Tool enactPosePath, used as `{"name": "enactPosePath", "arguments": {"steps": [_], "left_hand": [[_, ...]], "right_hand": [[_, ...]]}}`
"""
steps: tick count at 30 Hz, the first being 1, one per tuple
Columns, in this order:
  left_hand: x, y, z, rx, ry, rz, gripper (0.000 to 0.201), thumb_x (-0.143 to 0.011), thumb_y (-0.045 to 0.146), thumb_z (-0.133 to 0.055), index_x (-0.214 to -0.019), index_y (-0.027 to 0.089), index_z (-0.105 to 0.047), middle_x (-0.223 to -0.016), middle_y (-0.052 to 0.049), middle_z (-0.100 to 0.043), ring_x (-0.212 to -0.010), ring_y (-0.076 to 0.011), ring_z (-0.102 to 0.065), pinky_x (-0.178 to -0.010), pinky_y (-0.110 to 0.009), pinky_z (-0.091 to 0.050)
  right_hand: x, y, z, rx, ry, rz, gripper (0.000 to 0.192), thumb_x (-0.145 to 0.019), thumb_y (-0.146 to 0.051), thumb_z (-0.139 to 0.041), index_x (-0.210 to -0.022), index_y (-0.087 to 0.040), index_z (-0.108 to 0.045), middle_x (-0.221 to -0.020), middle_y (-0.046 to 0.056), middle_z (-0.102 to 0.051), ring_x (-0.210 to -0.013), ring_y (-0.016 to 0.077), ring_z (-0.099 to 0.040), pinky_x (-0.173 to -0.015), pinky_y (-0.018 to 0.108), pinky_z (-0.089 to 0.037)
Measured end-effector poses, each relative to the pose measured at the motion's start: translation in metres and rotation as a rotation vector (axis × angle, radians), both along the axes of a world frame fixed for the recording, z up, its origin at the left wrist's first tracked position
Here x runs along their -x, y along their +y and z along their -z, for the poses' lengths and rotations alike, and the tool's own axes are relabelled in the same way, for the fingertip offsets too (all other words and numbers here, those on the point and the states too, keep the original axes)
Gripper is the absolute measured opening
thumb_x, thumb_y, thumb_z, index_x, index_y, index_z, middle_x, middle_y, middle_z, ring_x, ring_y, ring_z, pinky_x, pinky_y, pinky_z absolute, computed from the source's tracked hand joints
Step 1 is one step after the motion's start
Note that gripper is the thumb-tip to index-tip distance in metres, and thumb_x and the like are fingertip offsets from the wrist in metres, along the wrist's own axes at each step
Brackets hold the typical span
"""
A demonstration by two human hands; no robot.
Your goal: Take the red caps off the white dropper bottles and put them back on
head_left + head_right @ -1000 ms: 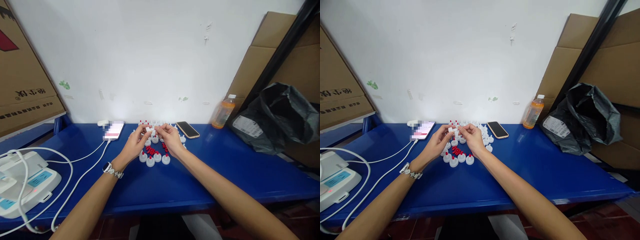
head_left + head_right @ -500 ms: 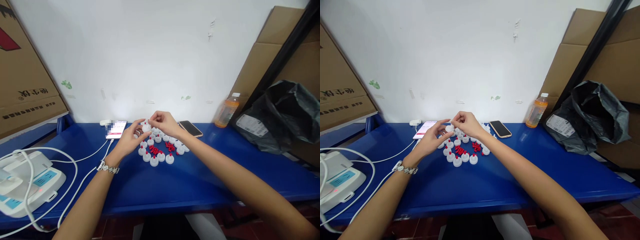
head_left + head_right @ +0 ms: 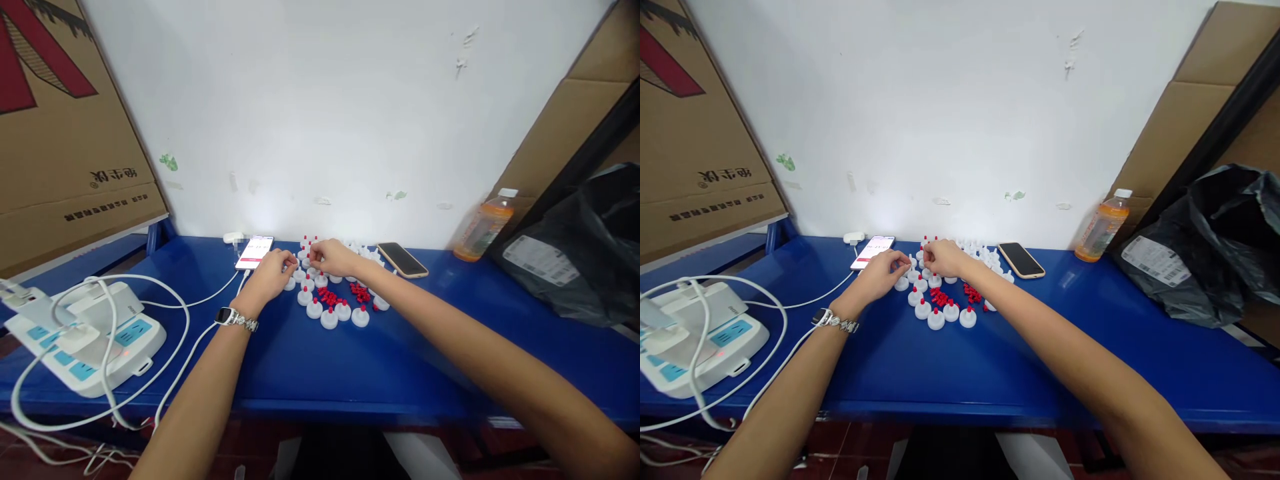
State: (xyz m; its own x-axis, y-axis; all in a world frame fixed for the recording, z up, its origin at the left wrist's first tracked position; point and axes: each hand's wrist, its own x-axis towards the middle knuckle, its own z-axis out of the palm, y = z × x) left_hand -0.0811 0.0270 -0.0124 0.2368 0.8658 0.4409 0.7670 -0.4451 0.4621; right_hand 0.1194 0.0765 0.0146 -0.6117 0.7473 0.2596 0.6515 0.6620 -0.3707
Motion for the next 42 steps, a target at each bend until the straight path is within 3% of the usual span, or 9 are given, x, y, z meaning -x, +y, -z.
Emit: {"name": "enactPosePath", "arguments": {"steps": [6,12,18,22,26,31,35,38,42], "left_hand": [[0.001,0.002,0.002,-0.024,-0.026,-0.036,0.028,-0.091,0.012,-0.04,-0.098,0.016,-0.067,-0.096,-0.011,-0.069,-0.093,-0.0255,-0.064,-0.089,-0.042,-0.049],[0.001,0.002,0.0,-0.032,-0.019,-0.057,0.024,-0.094,0.02,-0.043,-0.102,0.015,-0.065,-0.1,-0.012,-0.068,-0.099,-0.0276,-0.062,-0.091,-0.044,-0.049],[-0.017,-0.013,-0.01,-0.054,-0.123,0.084,0.036,-0.094,0.046,-0.053,-0.117,0.02,-0.06,-0.114,-0.009,-0.066,-0.108,-0.0259,-0.06,-0.091,-0.04,-0.049],[-0.032,-0.025,-0.017,0.016,-0.187,0.222,0.033,-0.094,0.049,-0.054,-0.112,0.022,-0.061,-0.104,-0.004,-0.069,-0.095,-0.0203,-0.064,-0.081,-0.032,-0.05],[-0.039,-0.027,-0.017,0.04,-0.174,0.226,0.036,-0.098,0.05,-0.044,-0.11,0.021,-0.063,-0.098,-0.003,-0.069,-0.084,-0.0184,-0.064,-0.07,-0.029,-0.048],[-0.041,-0.025,-0.015,0.026,-0.188,0.226,0.043,-0.103,0.046,-0.032,-0.118,0.021,-0.063,-0.109,-0.005,-0.069,-0.099,-0.0204,-0.063,-0.086,-0.032,-0.047],[-0.043,-0.027,-0.016,0.055,-0.186,0.215,0.046,-0.103,0.048,-0.03,-0.124,0.02,-0.06,-0.106,-0.005,-0.068,-0.097,-0.0203,-0.063,-0.084,-0.032,-0.047],[-0.044,-0.028,-0.017,0.091,-0.145,0.171,0.048,-0.101,0.052,-0.035,-0.129,0.02,-0.057,-0.089,-0.003,-0.066,-0.079,-0.0189,-0.062,-0.072,-0.03,-0.046],[-0.043,-0.028,-0.017,0.099,-0.125,0.161,0.047,-0.101,0.053,-0.035,-0.128,0.021,-0.056,-0.079,-0.001,-0.061,-0.068,-0.017,-0.057,-0.067,-0.03,-0.044]], "right_hand": [[0.012,-0.009,-0.006,-0.091,-0.033,0.032,0.019,-0.081,-0.033,-0.068,-0.095,-0.019,-0.068,-0.078,0.002,-0.07,-0.076,0.0191,-0.062,-0.077,0.032,-0.037],[0.023,-0.008,-0.004,-0.035,-0.078,-0.031,0.008,-0.081,-0.026,-0.068,-0.077,-0.019,-0.07,-0.075,0.0,-0.071,-0.081,0.0179,-0.063,-0.092,0.038,-0.03],[-0.004,-0.028,-0.005,0.058,0.414,0.073,0.018,-0.085,-0.033,-0.064,-0.08,-0.016,-0.069,-0.077,0.001,-0.069,-0.072,0.0145,-0.058,-0.074,0.029,-0.039],[-0.028,-0.054,0.001,0.147,0.595,0.108,0.029,-0.089,-0.041,-0.058,-0.079,-0.016,-0.067,-0.07,0.001,-0.065,-0.063,0.0134,-0.051,-0.061,0.027,-0.037],[-0.05,-0.066,0.009,0.063,0.408,0.111,0.019,-0.09,-0.03,-0.058,-0.085,-0.018,-0.071,-0.077,0.001,-0.07,-0.072,0.0148,-0.057,-0.073,0.029,-0.039],[-0.058,-0.064,0.015,0.027,0.05,0.047,0.009,-0.082,-0.029,-0.069,-0.081,-0.023,-0.076,-0.076,0.0,-0.071,-0.084,0.019,-0.058,-0.092,0.038,-0.029],[-0.052,-0.061,0.017,0.029,-0.014,0.016,0.01,-0.083,-0.029,-0.069,-0.08,-0.023,-0.077,-0.074,0.001,-0.071,-0.088,0.0202,-0.058,-0.09,0.038,-0.027],[-0.049,-0.06,0.017,0.023,-0.047,0.007,0.009,-0.083,-0.025,-0.068,-0.079,-0.022,-0.076,-0.075,0.001,-0.071,-0.091,0.0214,-0.058,-0.09,0.039,-0.026],[-0.053,-0.061,0.017,0.012,0.073,0.014,0.008,-0.082,-0.023,-0.066,-0.078,-0.02,-0.073,-0.079,0.002,-0.072,-0.089,0.0208,-0.06,-0.091,0.04,-0.031]]}}
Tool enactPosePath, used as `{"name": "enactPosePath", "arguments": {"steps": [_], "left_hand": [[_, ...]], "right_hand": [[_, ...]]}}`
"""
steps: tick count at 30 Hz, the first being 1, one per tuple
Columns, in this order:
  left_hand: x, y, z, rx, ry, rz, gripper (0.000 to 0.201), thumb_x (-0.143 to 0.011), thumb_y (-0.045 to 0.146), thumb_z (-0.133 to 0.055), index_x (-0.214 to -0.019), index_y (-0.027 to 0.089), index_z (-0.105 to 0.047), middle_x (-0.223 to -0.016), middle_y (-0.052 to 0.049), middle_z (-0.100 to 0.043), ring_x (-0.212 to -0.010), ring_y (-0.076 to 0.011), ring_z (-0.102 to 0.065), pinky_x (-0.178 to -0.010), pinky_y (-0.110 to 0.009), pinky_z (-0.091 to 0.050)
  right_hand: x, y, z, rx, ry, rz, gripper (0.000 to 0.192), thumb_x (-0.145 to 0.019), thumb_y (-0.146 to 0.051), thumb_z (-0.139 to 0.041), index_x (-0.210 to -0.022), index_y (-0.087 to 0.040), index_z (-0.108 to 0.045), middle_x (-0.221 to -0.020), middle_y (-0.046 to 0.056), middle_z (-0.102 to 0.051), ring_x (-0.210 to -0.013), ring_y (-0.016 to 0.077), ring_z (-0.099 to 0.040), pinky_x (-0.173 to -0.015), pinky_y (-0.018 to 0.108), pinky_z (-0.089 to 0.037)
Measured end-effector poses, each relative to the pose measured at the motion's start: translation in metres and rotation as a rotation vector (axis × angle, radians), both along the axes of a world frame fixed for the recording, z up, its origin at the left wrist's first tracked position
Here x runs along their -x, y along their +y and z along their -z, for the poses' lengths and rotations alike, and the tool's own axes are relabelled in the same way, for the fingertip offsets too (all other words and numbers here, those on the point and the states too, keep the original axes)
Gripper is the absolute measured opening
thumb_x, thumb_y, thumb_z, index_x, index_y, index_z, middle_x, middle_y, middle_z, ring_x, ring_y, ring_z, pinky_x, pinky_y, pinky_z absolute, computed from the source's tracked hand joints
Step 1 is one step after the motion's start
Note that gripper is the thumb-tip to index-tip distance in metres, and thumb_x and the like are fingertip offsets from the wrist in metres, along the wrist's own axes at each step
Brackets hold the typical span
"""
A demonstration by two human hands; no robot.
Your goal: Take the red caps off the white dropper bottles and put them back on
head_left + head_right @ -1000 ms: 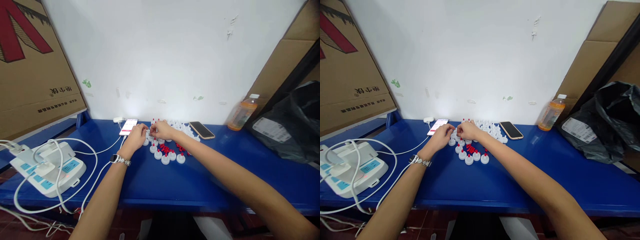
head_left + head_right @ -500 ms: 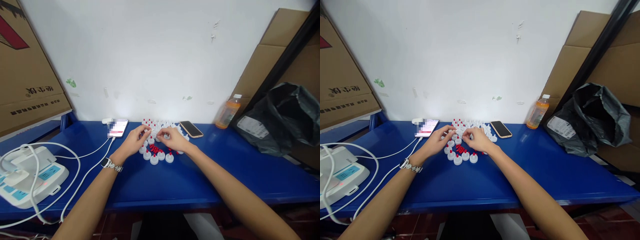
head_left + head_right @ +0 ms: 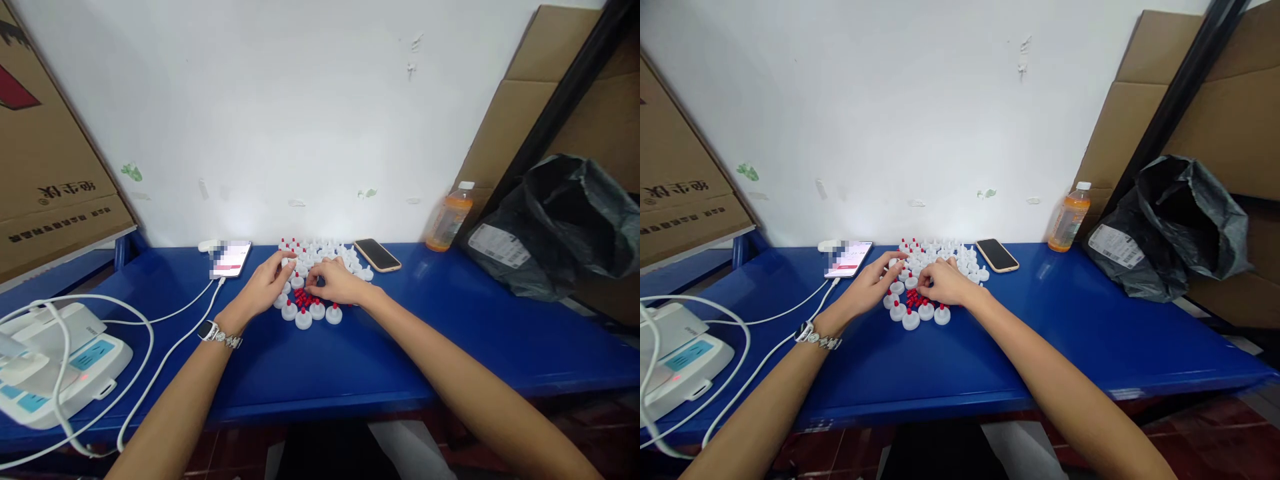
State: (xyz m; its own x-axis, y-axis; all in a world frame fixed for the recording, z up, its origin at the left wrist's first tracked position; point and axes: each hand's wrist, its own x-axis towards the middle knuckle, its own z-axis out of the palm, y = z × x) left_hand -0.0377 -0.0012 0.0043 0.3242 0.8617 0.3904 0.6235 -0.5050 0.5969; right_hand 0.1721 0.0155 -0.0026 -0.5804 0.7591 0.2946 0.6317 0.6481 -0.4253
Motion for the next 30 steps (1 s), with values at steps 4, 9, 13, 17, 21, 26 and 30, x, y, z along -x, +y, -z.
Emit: {"name": "enactPosePath", "arguments": {"steps": [4,9,13,17,21,26,30], "left_hand": [[0.0,-0.001,0.0,-0.012,-0.015,0.01,0.047,-0.101,0.053,-0.034,-0.13,0.021,-0.055,-0.078,-0.001,-0.06,-0.074,-0.0186,-0.058,-0.072,-0.031,-0.044],[-0.004,-0.004,-0.001,0.002,-0.049,0.022,0.049,-0.101,0.052,-0.034,-0.133,0.02,-0.053,-0.086,-0.003,-0.064,-0.084,-0.0209,-0.062,-0.077,-0.033,-0.045],[-0.009,-0.006,0.0,-0.017,-0.09,0.034,0.047,-0.102,0.051,-0.031,-0.131,0.02,-0.053,-0.084,-0.002,-0.063,-0.084,-0.0204,-0.061,-0.077,-0.032,-0.044],[-0.017,-0.008,0.003,-0.006,-0.137,0.026,0.044,-0.103,0.053,-0.03,-0.122,0.021,-0.052,-0.071,0.001,-0.056,-0.07,-0.0178,-0.056,-0.068,-0.031,-0.042],[-0.028,-0.013,0.003,-0.018,-0.219,0.019,0.041,-0.103,0.052,-0.026,-0.112,0.021,-0.05,-0.079,-0.001,-0.06,-0.072,-0.018,-0.058,-0.07,-0.032,-0.043],[-0.038,-0.02,-0.002,-0.027,-0.303,-0.006,0.041,-0.104,0.051,-0.022,-0.114,0.02,-0.046,-0.102,-0.007,-0.064,-0.096,-0.0198,-0.061,-0.089,-0.034,-0.045],[-0.039,-0.022,0.0,0.008,-0.353,0.004,0.041,-0.104,0.052,-0.022,-0.115,0.02,-0.045,-0.11,-0.008,-0.062,-0.103,-0.019,-0.06,-0.094,-0.034,-0.045]], "right_hand": [[-0.004,0.001,-0.002,0.196,0.465,-0.003,0.008,-0.082,-0.025,-0.066,-0.084,-0.018,-0.068,-0.087,0.004,-0.073,-0.081,0.0177,-0.065,-0.079,0.033,-0.045],[0.005,0.002,-0.002,0.422,0.919,-0.033,0.03,-0.075,-0.045,-0.076,-0.084,-0.018,-0.067,-0.073,0.002,-0.07,-0.063,0.013,-0.061,-0.065,0.028,-0.048],[0.015,-0.003,-0.001,0.498,1.056,-0.043,0.04,-0.068,-0.05,-0.082,-0.084,-0.018,-0.064,-0.064,-0.002,-0.067,-0.055,0.0104,-0.055,-0.058,0.026,-0.044],[0.022,-0.01,-0.001,0.519,1.117,-0.036,0.043,-0.065,-0.052,-0.083,-0.074,-0.019,-0.057,-0.064,-0.001,-0.067,-0.054,0.0097,-0.055,-0.055,0.025,-0.043],[0.032,-0.015,-0.004,0.45,1.198,0.027,0.046,-0.064,-0.056,-0.082,-0.068,-0.019,-0.054,-0.056,-0.003,-0.058,-0.049,0.0081,-0.047,-0.049,0.024,-0.038],[0.041,-0.018,-0.01,0.368,1.268,0.041,0.046,-0.066,-0.055,-0.081,-0.067,-0.021,-0.049,-0.054,-0.005,-0.053,-0.049,0.0082,-0.044,-0.049,0.024,-0.036],[0.044,-0.02,-0.01,0.333,1.246,0.026,0.045,-0.069,-0.053,-0.08,-0.067,-0.021,-0.048,-0.055,-0.006,-0.051,-0.05,0.0083,-0.043,-0.05,0.025,-0.035]]}}
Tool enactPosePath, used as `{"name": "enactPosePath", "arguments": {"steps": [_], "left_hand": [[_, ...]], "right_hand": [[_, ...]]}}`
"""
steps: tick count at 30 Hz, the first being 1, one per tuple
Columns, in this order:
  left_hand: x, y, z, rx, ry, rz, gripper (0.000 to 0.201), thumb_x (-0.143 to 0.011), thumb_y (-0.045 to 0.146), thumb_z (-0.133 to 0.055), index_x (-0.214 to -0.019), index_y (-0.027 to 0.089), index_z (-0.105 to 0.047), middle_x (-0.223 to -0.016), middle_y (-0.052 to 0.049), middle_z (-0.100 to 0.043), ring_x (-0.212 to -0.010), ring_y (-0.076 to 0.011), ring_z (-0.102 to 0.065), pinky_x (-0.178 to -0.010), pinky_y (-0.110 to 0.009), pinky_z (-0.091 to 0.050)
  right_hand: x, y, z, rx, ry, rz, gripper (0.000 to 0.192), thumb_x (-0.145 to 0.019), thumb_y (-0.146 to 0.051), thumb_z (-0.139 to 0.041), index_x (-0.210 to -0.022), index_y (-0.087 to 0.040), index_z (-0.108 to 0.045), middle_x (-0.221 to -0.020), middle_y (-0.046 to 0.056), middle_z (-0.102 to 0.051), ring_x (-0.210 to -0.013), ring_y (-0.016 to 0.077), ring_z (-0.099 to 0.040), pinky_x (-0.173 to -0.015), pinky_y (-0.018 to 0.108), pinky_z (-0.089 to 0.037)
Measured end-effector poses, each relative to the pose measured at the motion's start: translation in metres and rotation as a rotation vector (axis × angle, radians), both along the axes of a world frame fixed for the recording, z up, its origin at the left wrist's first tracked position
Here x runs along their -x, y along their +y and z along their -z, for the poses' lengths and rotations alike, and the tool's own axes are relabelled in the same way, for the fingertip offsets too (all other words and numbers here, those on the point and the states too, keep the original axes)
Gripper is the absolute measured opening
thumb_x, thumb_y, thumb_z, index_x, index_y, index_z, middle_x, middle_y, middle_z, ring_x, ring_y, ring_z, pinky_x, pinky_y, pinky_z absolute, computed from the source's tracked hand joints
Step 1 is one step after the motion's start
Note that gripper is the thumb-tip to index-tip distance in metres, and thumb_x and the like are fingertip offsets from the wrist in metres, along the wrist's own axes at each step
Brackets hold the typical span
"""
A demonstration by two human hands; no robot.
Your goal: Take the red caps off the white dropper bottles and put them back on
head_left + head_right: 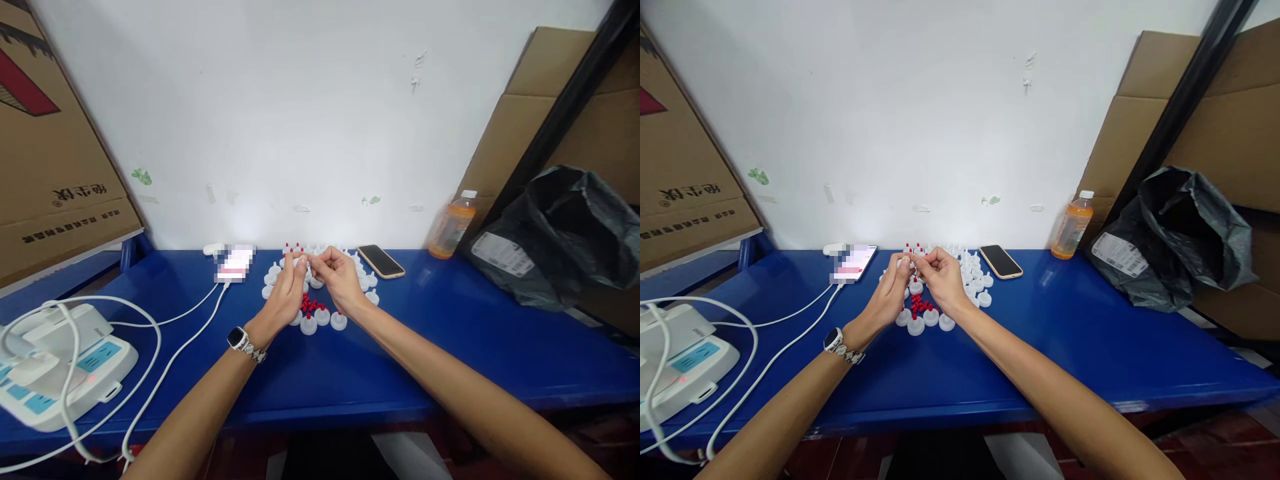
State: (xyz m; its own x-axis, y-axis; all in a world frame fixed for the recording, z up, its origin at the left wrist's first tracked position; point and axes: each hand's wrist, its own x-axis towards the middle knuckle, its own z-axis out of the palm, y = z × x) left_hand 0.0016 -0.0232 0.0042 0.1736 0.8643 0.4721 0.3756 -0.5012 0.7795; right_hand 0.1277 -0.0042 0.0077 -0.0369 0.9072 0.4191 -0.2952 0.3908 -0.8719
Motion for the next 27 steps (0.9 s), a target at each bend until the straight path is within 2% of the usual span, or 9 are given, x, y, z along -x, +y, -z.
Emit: {"name": "enactPosePath", "arguments": {"steps": [4,7,9,12,14,17,20,27], "left_hand": [[0.007,0.004,0.0,0.024,-0.04,0.031,0.042,-0.103,0.054,-0.023,-0.114,0.02,-0.046,-0.106,-0.007,-0.063,-0.099,-0.0194,-0.06,-0.091,-0.035,-0.047],[0.026,0.013,-0.006,-0.013,0.05,0.009,0.046,-0.103,0.053,-0.019,-0.111,0.021,-0.051,-0.106,-0.007,-0.063,-0.1,-0.02,-0.059,-0.093,-0.036,-0.046],[0.046,0.022,-0.01,-0.063,0.12,-0.121,0.046,-0.104,0.05,-0.019,-0.109,0.021,-0.054,-0.11,-0.008,-0.063,-0.105,-0.0212,-0.057,-0.098,-0.038,-0.043],[0.077,0.039,-0.005,-0.108,0.197,-0.365,0.035,-0.102,0.044,-0.032,-0.105,0.019,-0.056,-0.103,-0.009,-0.064,-0.102,-0.0236,-0.058,-0.097,-0.041,-0.043],[0.091,0.05,0.003,-0.079,0.278,-0.419,0.026,-0.098,0.038,-0.04,-0.099,0.018,-0.057,-0.102,-0.011,-0.064,-0.098,-0.0248,-0.059,-0.093,-0.042,-0.046],[0.099,0.059,0.019,-0.058,0.388,-0.392,0.02,-0.094,0.033,-0.047,-0.096,0.017,-0.059,-0.096,-0.011,-0.065,-0.095,-0.0257,-0.06,-0.089,-0.042,-0.048],[0.098,0.063,0.03,-0.034,0.426,-0.38,0.017,-0.092,0.03,-0.049,-0.093,0.017,-0.06,-0.097,-0.012,-0.066,-0.094,-0.0253,-0.062,-0.088,-0.042,-0.049],[0.093,0.063,0.035,-0.013,0.438,-0.355,0.016,-0.091,0.027,-0.05,-0.093,0.017,-0.062,-0.096,-0.012,-0.066,-0.091,-0.0249,-0.063,-0.083,-0.04,-0.051]], "right_hand": [[0.003,0.002,-0.001,-0.019,-0.032,-0.019,0.045,-0.069,-0.054,-0.079,-0.067,-0.021,-0.049,-0.055,-0.006,-0.049,-0.051,0.0083,-0.042,-0.05,0.024,-0.033],[0.005,0.02,-0.006,-0.04,-0.159,-0.039,0.043,-0.073,-0.054,-0.075,-0.069,-0.021,-0.048,-0.055,-0.006,-0.051,-0.05,0.0088,-0.042,-0.049,0.024,-0.032],[0.007,0.04,-0.01,-0.081,-0.281,-0.004,0.037,-0.077,-0.05,-0.072,-0.07,-0.021,-0.05,-0.056,-0.004,-0.054,-0.051,0.0098,-0.046,-0.05,0.024,-0.035],[0.015,0.078,-0.015,-0.139,-0.524,0.113,0.021,-0.079,-0.035,-0.069,-0.073,-0.019,-0.056,-0.062,-0.001,-0.062,-0.057,0.0121,-0.055,-0.056,0.025,-0.041],[0.025,0.101,-0.017,-0.172,-0.726,0.18,0.012,-0.079,-0.025,-0.067,-0.074,-0.018,-0.058,-0.065,0.0,-0.065,-0.062,0.013,-0.059,-0.061,0.025,-0.044],[0.044,0.126,-0.015,-0.227,-1.023,0.226,0.004,-0.08,-0.02,-0.064,-0.078,-0.016,-0.063,-0.075,0.004,-0.07,-0.07,0.0143,-0.062,-0.066,0.025,-0.044],[0.059,0.141,-0.01,-0.274,-1.246,0.224,0.007,-0.082,-0.02,-0.062,-0.084,-0.015,-0.068,-0.084,0.007,-0.072,-0.076,0.0157,-0.063,-0.067,0.025,-0.044],[0.067,0.156,-0.002,-0.313,-1.373,0.157,0.008,-0.078,-0.017,-0.065,-0.079,-0.014,-0.072,-0.082,0.009,-0.073,-0.076,0.0173,-0.063,-0.069,0.026,-0.043]]}}
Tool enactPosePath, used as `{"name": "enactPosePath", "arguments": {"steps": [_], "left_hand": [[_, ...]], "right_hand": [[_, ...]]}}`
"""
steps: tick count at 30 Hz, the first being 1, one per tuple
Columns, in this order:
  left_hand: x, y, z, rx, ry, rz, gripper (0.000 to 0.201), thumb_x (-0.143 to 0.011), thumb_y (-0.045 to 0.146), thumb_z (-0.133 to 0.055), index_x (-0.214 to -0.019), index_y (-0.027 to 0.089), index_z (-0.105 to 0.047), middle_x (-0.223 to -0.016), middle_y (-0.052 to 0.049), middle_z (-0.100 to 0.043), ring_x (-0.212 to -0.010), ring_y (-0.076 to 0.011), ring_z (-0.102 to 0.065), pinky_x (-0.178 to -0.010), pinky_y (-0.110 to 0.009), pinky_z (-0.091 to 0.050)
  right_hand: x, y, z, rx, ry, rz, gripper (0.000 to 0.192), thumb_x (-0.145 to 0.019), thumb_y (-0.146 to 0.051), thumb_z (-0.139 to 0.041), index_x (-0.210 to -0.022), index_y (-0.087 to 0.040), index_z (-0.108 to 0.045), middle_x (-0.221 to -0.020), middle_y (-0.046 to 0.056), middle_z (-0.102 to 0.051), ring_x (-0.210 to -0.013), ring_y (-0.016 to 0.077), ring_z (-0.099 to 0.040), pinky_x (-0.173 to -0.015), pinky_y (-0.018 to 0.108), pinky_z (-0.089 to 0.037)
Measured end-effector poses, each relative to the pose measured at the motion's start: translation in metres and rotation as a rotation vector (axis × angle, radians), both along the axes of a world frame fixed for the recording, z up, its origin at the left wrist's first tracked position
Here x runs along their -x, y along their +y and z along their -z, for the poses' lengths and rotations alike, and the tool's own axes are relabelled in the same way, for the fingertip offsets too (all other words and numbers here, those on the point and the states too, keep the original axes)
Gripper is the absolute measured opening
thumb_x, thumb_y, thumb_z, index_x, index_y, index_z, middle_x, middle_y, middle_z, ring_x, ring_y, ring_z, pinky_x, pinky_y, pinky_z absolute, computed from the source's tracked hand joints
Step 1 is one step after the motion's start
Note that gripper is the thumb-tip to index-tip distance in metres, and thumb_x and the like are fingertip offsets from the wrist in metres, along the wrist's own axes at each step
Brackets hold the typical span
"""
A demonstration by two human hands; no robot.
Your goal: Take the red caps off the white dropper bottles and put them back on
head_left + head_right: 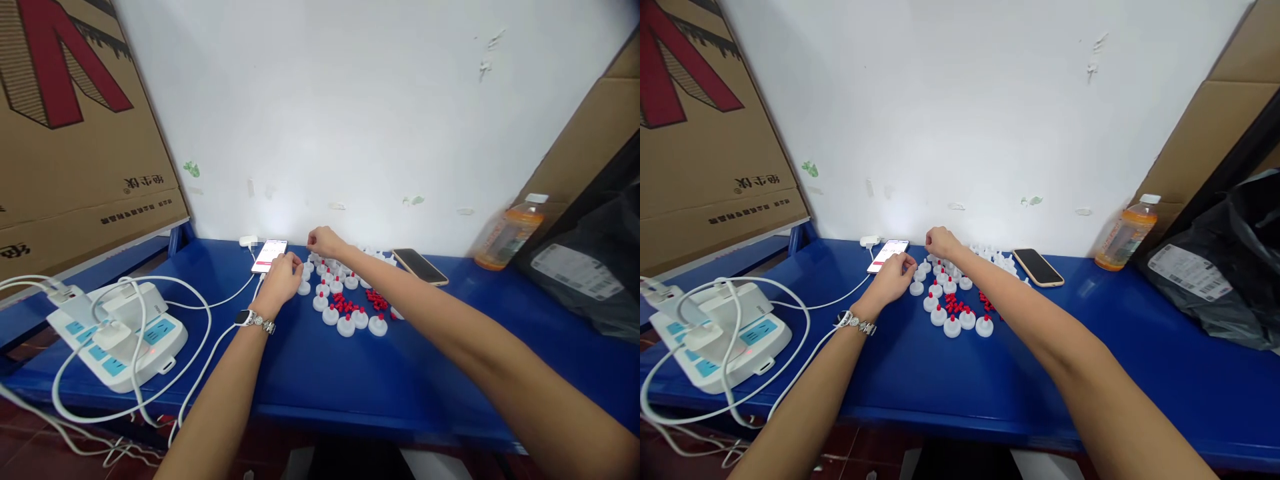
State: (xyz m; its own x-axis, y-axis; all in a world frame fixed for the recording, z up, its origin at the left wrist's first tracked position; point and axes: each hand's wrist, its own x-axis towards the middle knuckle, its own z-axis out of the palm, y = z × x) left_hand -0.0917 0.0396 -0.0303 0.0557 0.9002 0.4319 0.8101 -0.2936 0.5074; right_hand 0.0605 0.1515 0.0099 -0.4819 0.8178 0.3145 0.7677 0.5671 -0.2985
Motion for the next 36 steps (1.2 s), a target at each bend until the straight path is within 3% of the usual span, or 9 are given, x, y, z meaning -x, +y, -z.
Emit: {"name": "enactPosePath", "arguments": {"steps": [5,14,18,21,26,31,33,36], "left_hand": [[-0.005,-0.004,-0.002,0.001,-0.004,0.01,0.015,-0.091,0.027,-0.051,-0.094,0.017,-0.061,-0.097,-0.012,-0.066,-0.092,-0.0249,-0.063,-0.083,-0.041,-0.051],[-0.005,-0.005,-0.004,0.005,0.009,0.018,0.014,-0.092,0.024,-0.048,-0.093,0.017,-0.061,-0.097,-0.012,-0.066,-0.092,-0.0252,-0.063,-0.083,-0.041,-0.05],[-0.005,-0.005,-0.005,0.008,0.011,0.02,0.016,-0.092,0.019,-0.044,-0.092,0.017,-0.06,-0.096,-0.012,-0.066,-0.094,-0.0263,-0.062,-0.085,-0.043,-0.049],[-0.005,-0.005,-0.006,0.008,0.007,0.021,0.015,-0.092,0.02,-0.044,-0.094,0.017,-0.059,-0.096,-0.013,-0.065,-0.095,-0.0269,-0.061,-0.086,-0.043,-0.049],[-0.009,-0.011,-0.011,-0.029,-0.011,0.037,0.02,-0.092,0.03,-0.051,-0.104,0.016,-0.058,-0.105,-0.013,-0.062,-0.102,-0.0271,-0.06,-0.091,-0.044,-0.048],[-0.027,-0.027,-0.027,-0.066,-0.097,0.276,0.037,-0.09,0.044,-0.058,-0.118,0.02,-0.055,-0.116,-0.009,-0.063,-0.104,-0.025,-0.06,-0.086,-0.038,-0.049],[-0.036,-0.033,-0.032,-0.004,-0.14,0.371,0.036,-0.094,0.044,-0.054,-0.121,0.021,-0.056,-0.106,-0.007,-0.066,-0.096,-0.0223,-0.062,-0.079,-0.034,-0.049],[-0.044,-0.038,-0.036,0.043,-0.151,0.395,0.039,-0.096,0.045,-0.048,-0.125,0.02,-0.057,-0.093,-0.005,-0.064,-0.083,-0.0196,-0.062,-0.073,-0.031,-0.047]], "right_hand": [[-0.001,0.001,0.0,-0.028,-0.017,-0.004,0.016,-0.084,-0.019,-0.061,-0.092,-0.013,-0.074,-0.091,0.01,-0.074,-0.083,0.0173,-0.064,-0.074,0.025,-0.044],[-0.004,-0.007,-0.006,0.002,-0.078,0.002,0.018,-0.083,-0.028,-0.066,-0.091,-0.015,-0.075,-0.091,0.009,-0.074,-0.083,0.0199,-0.065,-0.076,0.028,-0.044],[-0.007,-0.026,-0.012,-0.051,-0.145,-0.088,0.028,-0.085,-0.043,-0.065,-0.097,-0.02,-0.074,-0.099,0.009,-0.072,-0.094,0.024,-0.064,-0.089,0.037,-0.04],[-0.01,-0.039,-0.012,0.005,-0.188,-0.157,0.015,-0.084,-0.032,-0.067,-0.088,-0.019,-0.074,-0.089,0.005,-0.073,-0.09,0.0222,-0.065,-0.093,0.039,-0.036],[-0.029,-0.062,-0.013,0.032,0.157,-0.11,0.014,-0.086,-0.029,-0.065,-0.083,-0.017,-0.071,-0.081,0.003,-0.073,-0.079,0.0162,-0.063,-0.084,0.032,-0.04],[-0.061,-0.103,-0.007,0.18,0.646,-0.082,0.03,-0.086,-0.043,-0.062,-0.078,-0.015,-0.067,-0.07,0.002,-0.067,-0.064,0.014,-0.056,-0.063,0.027,-0.041],[-0.076,-0.119,-0.004,0.218,0.703,-0.072,0.033,-0.089,-0.045,-0.058,-0.077,-0.015,-0.066,-0.069,0.002,-0.067,-0.062,0.014,-0.056,-0.062,0.027,-0.041],[-0.099,-0.136,-0.001,0.172,0.569,-0.05,0.031,-0.093,-0.038,-0.053,-0.079,-0.016,-0.069,-0.073,0.003,-0.07,-0.065,0.0142,-0.056,-0.066,0.028,-0.04]]}}
